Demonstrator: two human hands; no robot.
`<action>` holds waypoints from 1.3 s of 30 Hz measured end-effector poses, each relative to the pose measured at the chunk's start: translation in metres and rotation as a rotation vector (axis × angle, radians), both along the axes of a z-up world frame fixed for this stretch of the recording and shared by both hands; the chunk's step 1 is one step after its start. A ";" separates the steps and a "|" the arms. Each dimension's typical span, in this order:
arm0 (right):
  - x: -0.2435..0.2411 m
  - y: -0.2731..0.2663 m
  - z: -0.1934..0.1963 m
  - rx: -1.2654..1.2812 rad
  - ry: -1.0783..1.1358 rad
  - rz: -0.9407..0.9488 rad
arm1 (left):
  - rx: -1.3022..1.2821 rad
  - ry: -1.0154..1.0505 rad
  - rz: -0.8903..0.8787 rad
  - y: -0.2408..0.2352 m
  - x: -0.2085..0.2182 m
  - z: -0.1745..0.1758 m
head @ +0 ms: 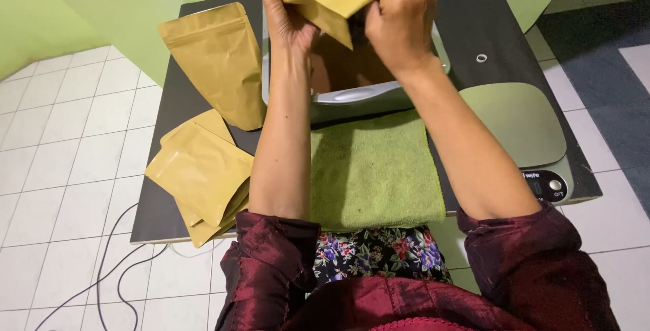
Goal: Packaging ground coffee into paper bags and weighing them on a digital scale
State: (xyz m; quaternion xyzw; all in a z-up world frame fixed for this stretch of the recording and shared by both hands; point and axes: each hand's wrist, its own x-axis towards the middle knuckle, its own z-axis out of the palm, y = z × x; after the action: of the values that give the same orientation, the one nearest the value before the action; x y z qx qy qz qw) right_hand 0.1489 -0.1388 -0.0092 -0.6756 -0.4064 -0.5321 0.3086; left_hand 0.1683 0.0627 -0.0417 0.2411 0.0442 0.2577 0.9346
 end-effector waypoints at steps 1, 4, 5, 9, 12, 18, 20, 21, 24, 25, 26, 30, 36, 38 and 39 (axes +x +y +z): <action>0.009 -0.003 -0.004 -0.048 0.084 -0.005 | 0.050 0.040 0.045 -0.005 -0.006 0.007; 0.008 -0.024 0.004 -0.233 0.447 0.179 | 0.310 0.050 0.286 -0.003 -0.006 0.000; 0.010 -0.021 0.001 -0.233 0.444 0.176 | 0.309 0.046 0.284 -0.005 0.001 -0.004; 0.016 0.000 -0.013 -0.351 0.565 0.186 | 0.874 0.195 0.841 -0.018 0.011 -0.013; 0.035 0.015 -0.031 -0.282 0.538 -0.024 | 1.048 0.099 0.839 -0.021 0.010 -0.019; 0.057 0.023 -0.052 -0.012 0.596 -0.182 | 0.810 0.045 0.322 -0.016 -0.005 -0.015; 0.065 0.022 -0.062 0.024 0.675 -0.183 | 0.840 0.085 0.325 -0.014 -0.001 -0.022; 0.074 0.022 -0.071 -0.008 0.678 -0.204 | 0.847 0.062 0.297 -0.014 -0.002 -0.022; 0.066 0.023 -0.063 0.009 0.776 -0.048 | 0.849 0.081 0.272 -0.017 -0.002 -0.019; 0.058 0.023 -0.054 0.058 0.872 0.132 | 0.846 0.129 0.273 -0.018 -0.003 -0.018; 0.056 0.023 -0.054 0.055 0.873 0.133 | 0.844 0.130 0.275 -0.017 -0.003 -0.021; 0.058 0.020 -0.058 0.201 0.966 0.317 | 0.807 0.088 0.222 -0.020 -0.014 -0.012; 0.059 0.015 -0.059 0.227 0.848 0.274 | 0.839 0.242 0.279 -0.010 0.012 -0.033; 0.055 0.013 -0.058 0.225 0.747 0.264 | 0.941 0.307 0.460 -0.006 0.023 -0.040; 0.055 0.013 -0.062 0.149 0.795 0.240 | 1.058 0.330 0.345 -0.006 0.025 -0.041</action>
State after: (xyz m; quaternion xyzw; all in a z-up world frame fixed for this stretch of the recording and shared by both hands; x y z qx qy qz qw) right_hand 0.2042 -0.1263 -0.0707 -0.7520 -0.2919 -0.2184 0.5492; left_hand 0.1938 0.0563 -0.0824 0.7017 0.0931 0.3522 0.6123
